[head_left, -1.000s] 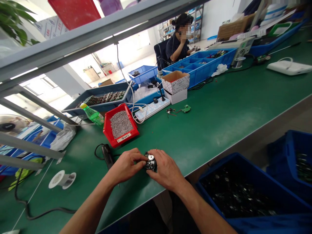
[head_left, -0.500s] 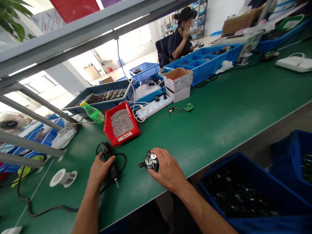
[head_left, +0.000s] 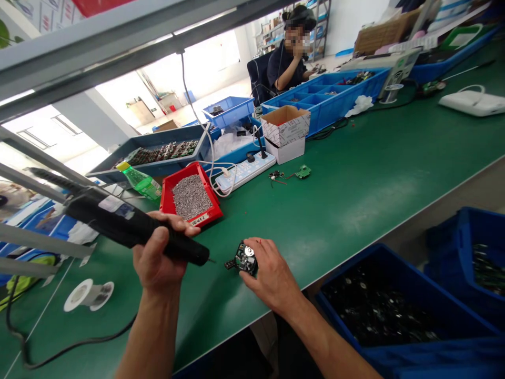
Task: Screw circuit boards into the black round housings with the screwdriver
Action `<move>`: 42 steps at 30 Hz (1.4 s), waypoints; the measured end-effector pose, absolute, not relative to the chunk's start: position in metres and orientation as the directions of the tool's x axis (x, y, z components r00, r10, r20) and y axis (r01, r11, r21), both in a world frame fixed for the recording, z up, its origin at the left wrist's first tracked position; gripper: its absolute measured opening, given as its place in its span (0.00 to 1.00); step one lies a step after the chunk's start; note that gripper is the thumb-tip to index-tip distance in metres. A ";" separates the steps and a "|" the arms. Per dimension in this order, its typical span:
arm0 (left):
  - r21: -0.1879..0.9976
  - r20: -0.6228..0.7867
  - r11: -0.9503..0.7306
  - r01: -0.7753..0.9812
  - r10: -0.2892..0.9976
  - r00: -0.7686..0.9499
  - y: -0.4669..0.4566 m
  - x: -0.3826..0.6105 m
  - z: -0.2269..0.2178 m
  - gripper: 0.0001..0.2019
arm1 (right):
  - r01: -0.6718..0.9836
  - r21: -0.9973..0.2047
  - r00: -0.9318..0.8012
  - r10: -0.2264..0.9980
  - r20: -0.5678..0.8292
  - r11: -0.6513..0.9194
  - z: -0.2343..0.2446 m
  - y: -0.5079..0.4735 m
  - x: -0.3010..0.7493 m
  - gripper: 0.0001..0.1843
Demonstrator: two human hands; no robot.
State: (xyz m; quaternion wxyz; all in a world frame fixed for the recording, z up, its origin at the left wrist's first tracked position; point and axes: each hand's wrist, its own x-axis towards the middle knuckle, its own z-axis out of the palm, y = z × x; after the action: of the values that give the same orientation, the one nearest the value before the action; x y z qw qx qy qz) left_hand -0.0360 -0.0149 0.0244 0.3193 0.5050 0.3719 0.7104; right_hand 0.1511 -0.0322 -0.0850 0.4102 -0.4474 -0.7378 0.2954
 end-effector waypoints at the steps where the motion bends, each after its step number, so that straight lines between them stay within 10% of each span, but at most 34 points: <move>1: 0.835 0.515 -0.546 -0.075 0.822 -0.244 -0.011 -0.028 0.024 0.12 | 0.418 -0.807 -0.259 0.906 0.335 0.417 -0.085 -0.032 0.151 0.32; 10: 0.804 0.553 -0.564 -0.188 0.826 -0.111 -0.006 0.006 0.007 0.32 | 0.405 -0.823 -0.255 0.914 0.317 0.398 -0.087 -0.027 0.149 0.31; 42: 0.831 0.500 -0.528 -0.177 0.847 -0.181 -0.007 0.017 -0.009 0.32 | 0.406 -0.830 -0.258 0.919 0.298 0.383 -0.086 -0.026 0.148 0.27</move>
State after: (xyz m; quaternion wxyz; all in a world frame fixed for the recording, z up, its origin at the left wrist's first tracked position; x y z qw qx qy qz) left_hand 0.0167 -0.0067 -0.0091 0.3665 0.5247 0.3192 0.6989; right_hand 0.1475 -0.0258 -0.0856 0.4041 -0.4558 -0.7267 0.3176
